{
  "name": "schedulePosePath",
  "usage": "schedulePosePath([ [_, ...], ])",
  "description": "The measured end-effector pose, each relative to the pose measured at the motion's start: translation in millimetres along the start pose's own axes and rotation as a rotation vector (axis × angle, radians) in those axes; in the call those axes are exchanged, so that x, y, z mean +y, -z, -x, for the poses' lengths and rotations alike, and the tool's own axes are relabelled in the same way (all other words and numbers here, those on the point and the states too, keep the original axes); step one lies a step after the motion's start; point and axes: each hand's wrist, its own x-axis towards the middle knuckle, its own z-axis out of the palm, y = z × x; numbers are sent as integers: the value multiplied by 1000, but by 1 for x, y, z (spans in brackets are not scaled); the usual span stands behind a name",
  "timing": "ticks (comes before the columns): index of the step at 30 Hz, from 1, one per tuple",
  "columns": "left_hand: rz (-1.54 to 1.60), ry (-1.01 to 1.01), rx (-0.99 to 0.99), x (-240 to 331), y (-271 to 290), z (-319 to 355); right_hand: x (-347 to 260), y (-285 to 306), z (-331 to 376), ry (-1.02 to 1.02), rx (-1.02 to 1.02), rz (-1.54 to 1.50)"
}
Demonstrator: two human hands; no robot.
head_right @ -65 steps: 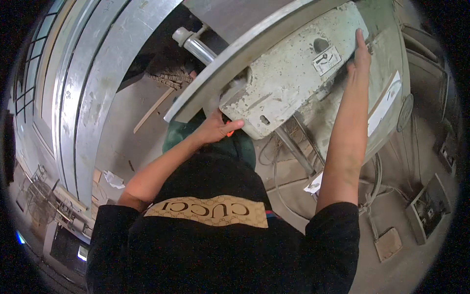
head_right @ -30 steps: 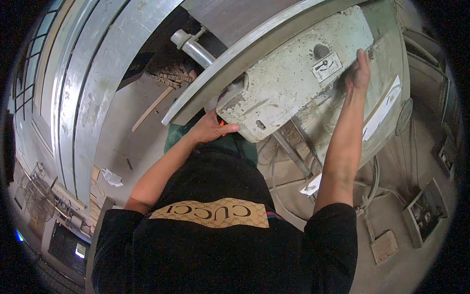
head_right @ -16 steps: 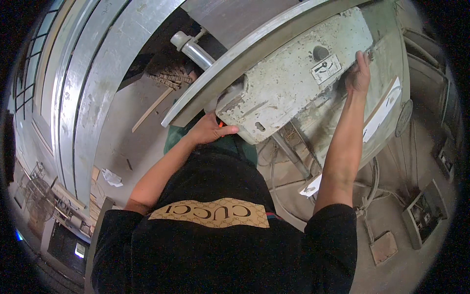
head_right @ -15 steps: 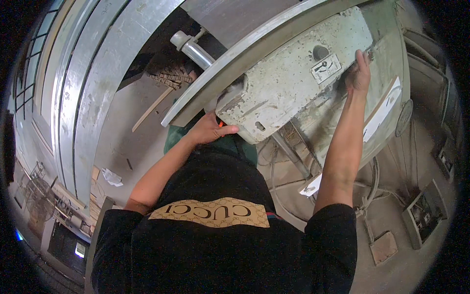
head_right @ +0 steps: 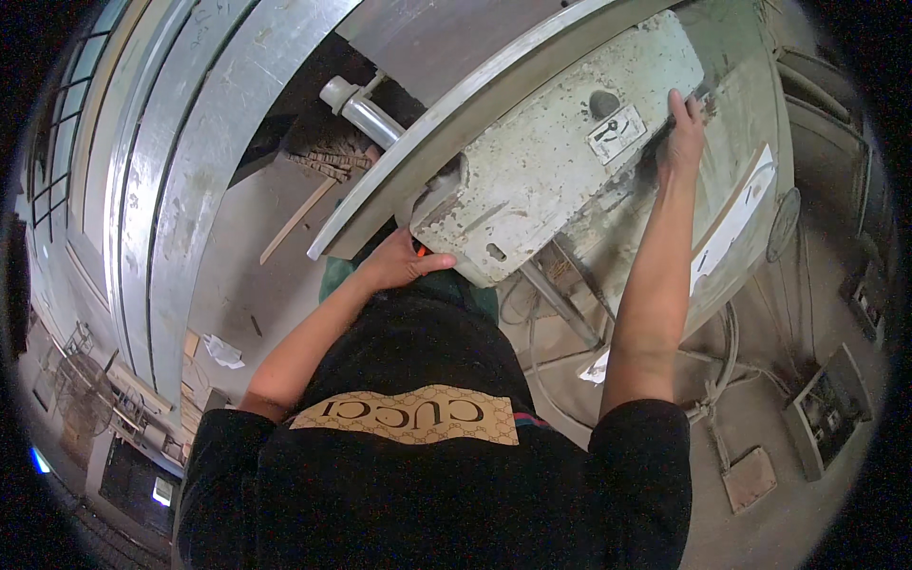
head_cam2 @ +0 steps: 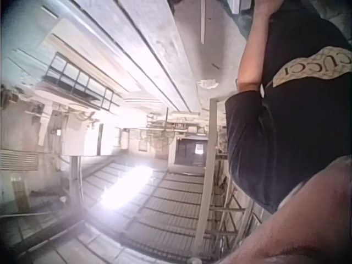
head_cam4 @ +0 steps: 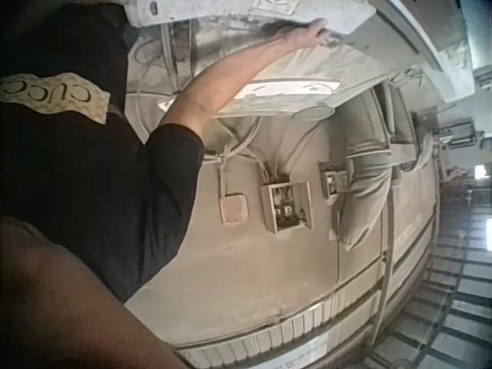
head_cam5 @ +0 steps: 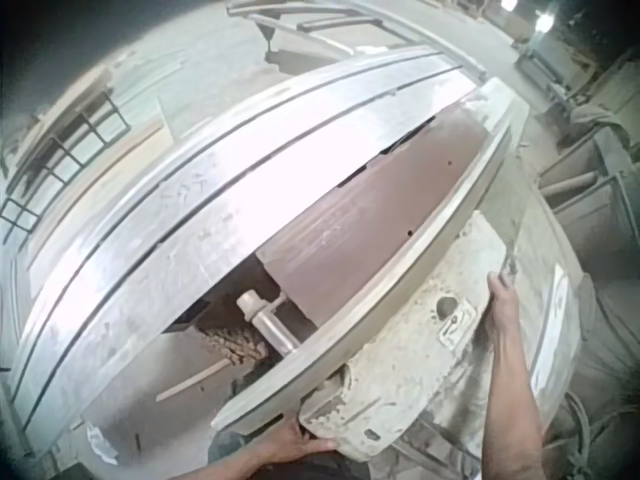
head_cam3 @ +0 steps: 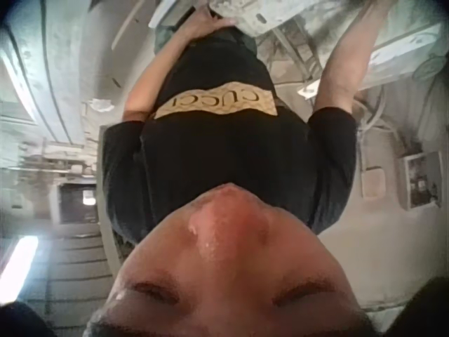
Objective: The person adjusts the fence and guides on a woodworking machine, measures the table using a tape measure, and positions a wooden block. Afterwards, the person picks up a curved wooden panel from the floor and places it onto the machine table.
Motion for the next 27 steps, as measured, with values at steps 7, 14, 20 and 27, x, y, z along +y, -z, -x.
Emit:
schedulePosePath([
  [7, -158, 133, -56, 37, 17, 21, -14, 11, -9, 125, 36, 377],
  [14, -509, 48, -130, 161, 34, 124, -24, -8, 25, 473, 327, 759],
  [20, -428, -416, 142, 278, 94, 93, -134, -164, 208, 393, -637, 261],
  [27, -520, -379, -132, 326, 171, 7, -132, -235, 190, -22, -582, 164],
])
